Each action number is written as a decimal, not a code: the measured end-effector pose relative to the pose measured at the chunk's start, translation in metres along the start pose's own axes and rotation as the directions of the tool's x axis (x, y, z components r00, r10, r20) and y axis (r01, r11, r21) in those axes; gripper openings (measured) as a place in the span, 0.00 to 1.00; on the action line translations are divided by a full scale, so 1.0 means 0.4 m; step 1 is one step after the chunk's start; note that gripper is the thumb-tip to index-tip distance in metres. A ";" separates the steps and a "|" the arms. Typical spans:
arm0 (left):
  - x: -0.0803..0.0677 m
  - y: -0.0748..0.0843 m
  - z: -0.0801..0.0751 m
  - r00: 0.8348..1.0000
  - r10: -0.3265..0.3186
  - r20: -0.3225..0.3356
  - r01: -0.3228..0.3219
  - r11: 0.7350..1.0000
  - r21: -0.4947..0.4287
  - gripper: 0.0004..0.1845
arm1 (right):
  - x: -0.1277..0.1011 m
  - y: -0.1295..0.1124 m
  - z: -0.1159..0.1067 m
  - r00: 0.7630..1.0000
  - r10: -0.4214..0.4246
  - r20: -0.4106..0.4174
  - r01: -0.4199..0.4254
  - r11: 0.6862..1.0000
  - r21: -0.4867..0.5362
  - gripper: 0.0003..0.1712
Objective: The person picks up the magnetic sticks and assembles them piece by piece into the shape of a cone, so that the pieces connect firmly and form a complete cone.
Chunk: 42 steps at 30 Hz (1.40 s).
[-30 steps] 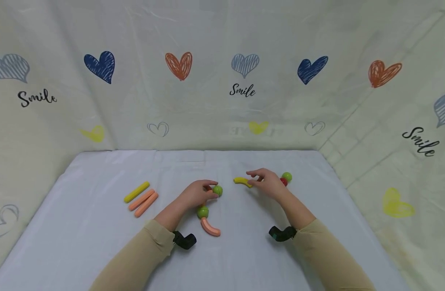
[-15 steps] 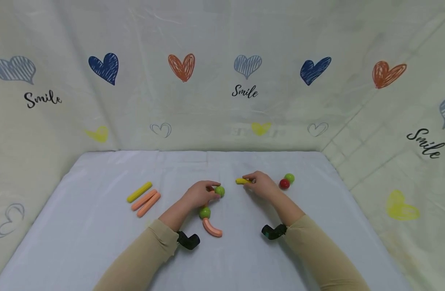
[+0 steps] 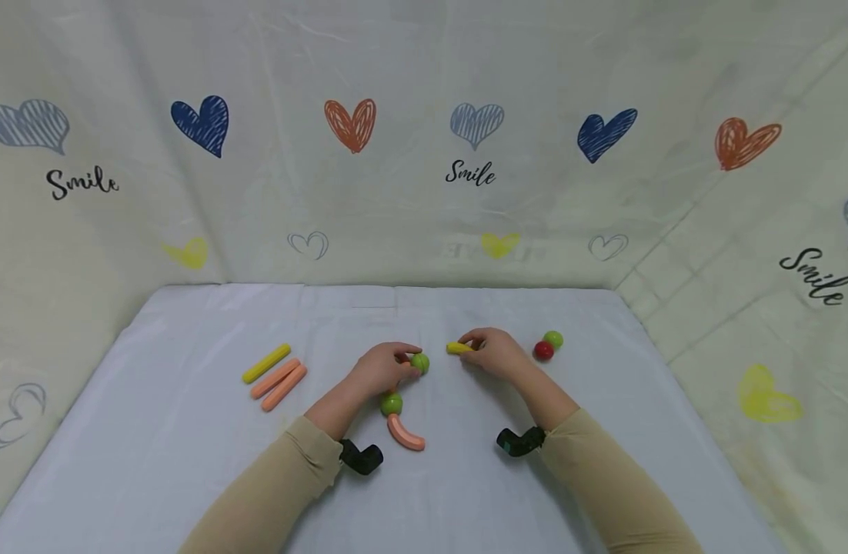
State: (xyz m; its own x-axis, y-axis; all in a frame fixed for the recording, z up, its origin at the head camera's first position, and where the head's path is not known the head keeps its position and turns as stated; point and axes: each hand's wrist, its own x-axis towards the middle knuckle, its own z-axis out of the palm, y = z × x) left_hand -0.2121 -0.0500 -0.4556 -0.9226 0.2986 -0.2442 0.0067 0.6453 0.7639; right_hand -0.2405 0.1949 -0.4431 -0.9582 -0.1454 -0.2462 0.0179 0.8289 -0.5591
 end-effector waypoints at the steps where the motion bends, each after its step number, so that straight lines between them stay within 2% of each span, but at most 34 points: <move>1: 0.000 0.000 0.000 1.000 -0.001 0.002 0.001 1.000 0.000 0.23 | -0.002 -0.003 0.000 1.000 0.000 0.002 0.000 1.000 0.005 0.15; 10: -0.001 0.004 -0.005 1.000 -0.001 -0.003 0.001 1.000 0.012 0.23 | -0.016 -0.033 0.019 0.998 -0.050 0.033 0.050 0.999 0.002 0.15; 17: -0.004 0.002 -0.005 1.000 0.003 0.019 -0.002 0.999 -0.055 0.23 | -0.020 -0.045 0.046 0.996 -0.086 0.037 0.087 0.996 -0.019 0.14; 21: -0.003 0.000 -0.004 1.000 0.001 0.021 0.000 0.998 -0.063 0.23 | -0.021 -0.049 0.053 0.995 -0.096 0.041 0.097 0.995 -0.025 0.13; 33: 0.006 0.006 -0.008 0.999 0.020 0.031 -0.020 1.000 0.002 0.24 | -0.034 -0.055 0.047 0.996 -0.077 0.047 0.077 0.997 -0.012 0.16; 42: 0.044 0.013 -0.029 0.987 0.063 0.145 -0.080 0.990 0.115 0.27 | -0.059 -0.044 0.044 0.998 -0.018 0.065 0.017 1.000 0.012 0.21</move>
State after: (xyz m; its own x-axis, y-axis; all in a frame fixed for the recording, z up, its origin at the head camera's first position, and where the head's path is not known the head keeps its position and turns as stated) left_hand -0.2329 -0.0497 -0.4490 -0.8545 0.4374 -0.2801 0.1243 0.6958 0.7074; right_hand -0.2131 0.1742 -0.4411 -0.9378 -0.1952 -0.2870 0.0046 0.8198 -0.5726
